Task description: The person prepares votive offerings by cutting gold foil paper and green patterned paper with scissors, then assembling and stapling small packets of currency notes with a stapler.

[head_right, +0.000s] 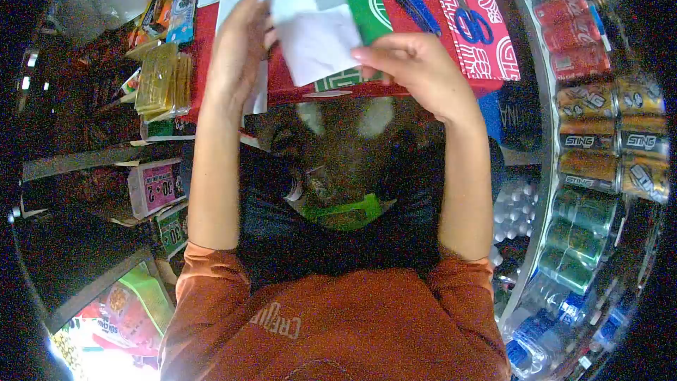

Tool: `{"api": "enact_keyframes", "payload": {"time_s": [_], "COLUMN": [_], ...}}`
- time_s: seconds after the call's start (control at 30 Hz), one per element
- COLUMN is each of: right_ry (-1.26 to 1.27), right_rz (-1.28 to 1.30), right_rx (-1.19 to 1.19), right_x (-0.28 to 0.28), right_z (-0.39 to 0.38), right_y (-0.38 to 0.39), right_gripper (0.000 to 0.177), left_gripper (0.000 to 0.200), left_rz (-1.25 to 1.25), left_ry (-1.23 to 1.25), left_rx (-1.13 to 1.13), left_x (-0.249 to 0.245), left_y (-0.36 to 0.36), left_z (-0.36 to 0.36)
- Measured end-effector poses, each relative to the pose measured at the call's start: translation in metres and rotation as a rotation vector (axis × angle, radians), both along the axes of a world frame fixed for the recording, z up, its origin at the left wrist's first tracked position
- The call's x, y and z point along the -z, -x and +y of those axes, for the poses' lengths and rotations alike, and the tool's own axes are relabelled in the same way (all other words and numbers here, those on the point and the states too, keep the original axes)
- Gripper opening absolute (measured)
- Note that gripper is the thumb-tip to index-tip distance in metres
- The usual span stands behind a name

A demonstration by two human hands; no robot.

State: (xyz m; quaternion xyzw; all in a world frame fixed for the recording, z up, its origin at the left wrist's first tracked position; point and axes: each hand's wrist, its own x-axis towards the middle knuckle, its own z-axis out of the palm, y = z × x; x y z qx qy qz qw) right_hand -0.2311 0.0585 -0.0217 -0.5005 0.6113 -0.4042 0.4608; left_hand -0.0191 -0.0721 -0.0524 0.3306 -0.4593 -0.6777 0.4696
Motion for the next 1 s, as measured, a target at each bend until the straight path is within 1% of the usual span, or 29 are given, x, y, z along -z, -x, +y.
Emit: {"api": "enact_keyframes", "payload": {"time_s": [0.03, 0.1, 0.17, 0.23, 0.37, 0.4, 0.5, 0.53, 0.57, 0.63, 0.67, 0.7, 0.77, 0.83, 0.87, 0.9, 0.93, 0.97, 1.0], "right_ry": [-0.032, -0.097, -0.136, -0.183, -0.165, -0.243, -0.15, -0.134, -0.03, 0.184, 0.273, 0.36, 0.632, 0.638, 0.573, 0.51, 0.555, 0.599, 0.641], "right_rz": [-0.012, -0.035, -0.01, 0.027, 0.173, 0.36, 1.025, 1.01, 0.999, 0.963, 0.955, 0.946, 0.899, 0.884, 0.852, 0.819, 0.852, 0.884, 0.917], "right_rx": [0.044, 0.133, 0.186, 0.219, 0.177, 0.13, 0.225, 0.224, 0.228, 0.229, 0.191, 0.152, 0.078, 0.027, 0.007, -0.014, -0.032, -0.048, -0.066], "right_x": [0.003, 0.012, 0.019, 0.022, 0.016, 0.012, -0.03, -0.045, -0.052, -0.06, -0.057, -0.05, -0.027, -0.009, -0.005, -0.001, 0.013, 0.034, 0.053], "right_z": [0.003, 0.01, 0.016, 0.019, 0.022, 0.023, 0.027, 0.021, 0.011, -0.02, -0.041, -0.067, -0.123, -0.18, -0.198, -0.216, -0.239, -0.265, -0.287], "right_y": [0.004, 0.013, 0.019, 0.022, 0.019, 0.024, -0.021, -0.036, -0.048, -0.069, -0.076, -0.082, -0.092, -0.108, -0.12, -0.13, -0.133, -0.135, -0.138], "right_gripper": [0.026, 0.027, 0.03, 0.032, 0.036, 0.043, 0.05, 0.051, 0.05, 0.049, 0.052, 0.056, 0.059, 0.062, 0.06, 0.059, 0.058, 0.057, 0.056], "left_gripper": [0.05, 0.059, 0.062, 0.063, 0.065, 0.064, 0.06, 0.055, 0.054, 0.052, 0.05, 0.051, 0.051, 0.053, 0.054, 0.056, 0.059, 0.063, 0.065], "left_rz": [-0.029, -0.047, -0.024, -0.066, -0.074, -0.06, -0.065, -0.116, -0.098, -0.067, -0.037, -0.024, 0.002, 0.036, 0.033, 0.07, 0.108, 0.086, 0.042], "left_ry": [-0.008, 0.026, 0.042, 0.048, 0.068, 0.059, 0.103, 0.1, 0.095, 0.088, 0.077, 0.088, 0.116, 0.173, 0.205, 0.167, 0.129, 0.18, 0.088], "left_rx": [0.044, 0.059, 0.079, 0.083, 0.088, 0.069, 0.03, 0.002, -0.034, -0.112, -0.156, -0.182, -0.231, -0.335, -0.368, -0.38, -0.393, -0.346, -0.352], "left_x": [0.002, 0.01, 0.014, 0.012, 0.002, 0.006, 0.005, 0.0, 0.001, 0.005, 0.005, 0.007, 0.017, 0.026, 0.031, 0.026, 0.02, 0.028, 0.007], "left_y": [0.002, 0.004, 0.003, 0.002, -0.002, -0.002, -0.008, -0.008, -0.008, -0.009, -0.011, -0.015, -0.023, -0.028, -0.029, -0.029, -0.029, -0.029, -0.035], "left_z": [0.001, 0.002, 0.003, 0.003, 0.006, 0.003, 0.0, 0.0, -0.003, -0.008, -0.01, -0.014, -0.029, -0.038, -0.041, -0.041, -0.04, -0.05, -0.036]}}
